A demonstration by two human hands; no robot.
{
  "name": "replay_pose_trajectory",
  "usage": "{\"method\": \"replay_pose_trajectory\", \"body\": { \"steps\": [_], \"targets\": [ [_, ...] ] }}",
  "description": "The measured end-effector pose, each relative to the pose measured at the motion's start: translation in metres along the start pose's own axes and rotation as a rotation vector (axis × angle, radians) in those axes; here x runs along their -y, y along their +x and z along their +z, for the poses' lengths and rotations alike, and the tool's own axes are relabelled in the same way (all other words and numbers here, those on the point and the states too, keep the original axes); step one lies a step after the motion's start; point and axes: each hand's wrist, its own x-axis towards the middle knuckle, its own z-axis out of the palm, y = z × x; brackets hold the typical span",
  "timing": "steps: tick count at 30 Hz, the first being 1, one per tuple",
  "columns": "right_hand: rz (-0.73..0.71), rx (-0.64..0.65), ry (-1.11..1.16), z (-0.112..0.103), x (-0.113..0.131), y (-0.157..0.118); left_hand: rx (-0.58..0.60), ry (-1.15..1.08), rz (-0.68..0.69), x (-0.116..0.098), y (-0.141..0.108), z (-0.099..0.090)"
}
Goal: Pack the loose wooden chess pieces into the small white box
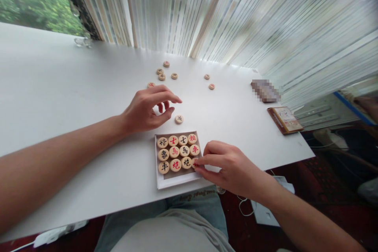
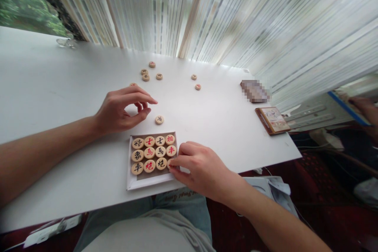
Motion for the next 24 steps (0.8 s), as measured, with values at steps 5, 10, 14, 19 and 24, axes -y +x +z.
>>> {"method": "replay_pose_trajectory", "body": {
  "steps": [5, 10, 14, 19, 24],
  "targets": [
    [0.002, 0.020, -0.034, 0.000, 0.000, 0.002, 0.001, 0.003, -0.002, 0.000, -0.001, 0.000],
    [0.010, 0.027, -0.043, 0.000, 0.001, 0.002, 0.001, 0.021, 0.018, 0.001, 0.000, 0.000],
    [-0.006, 0.011, -0.031, 0.001, 0.003, 0.001, -0.012, 0.015, 0.047, -0.001, 0.001, 0.000],
    [-0.018, -0.055, -0.010, -0.005, 0.004, 0.002, -0.119, -0.052, -0.083, -0.002, 0.000, -0.001],
    [0.011, -0.221, 0.052, -0.019, -0.006, 0.018, -0.385, -0.207, -0.372, 0.012, 0.002, -0.010]
  ]
}}
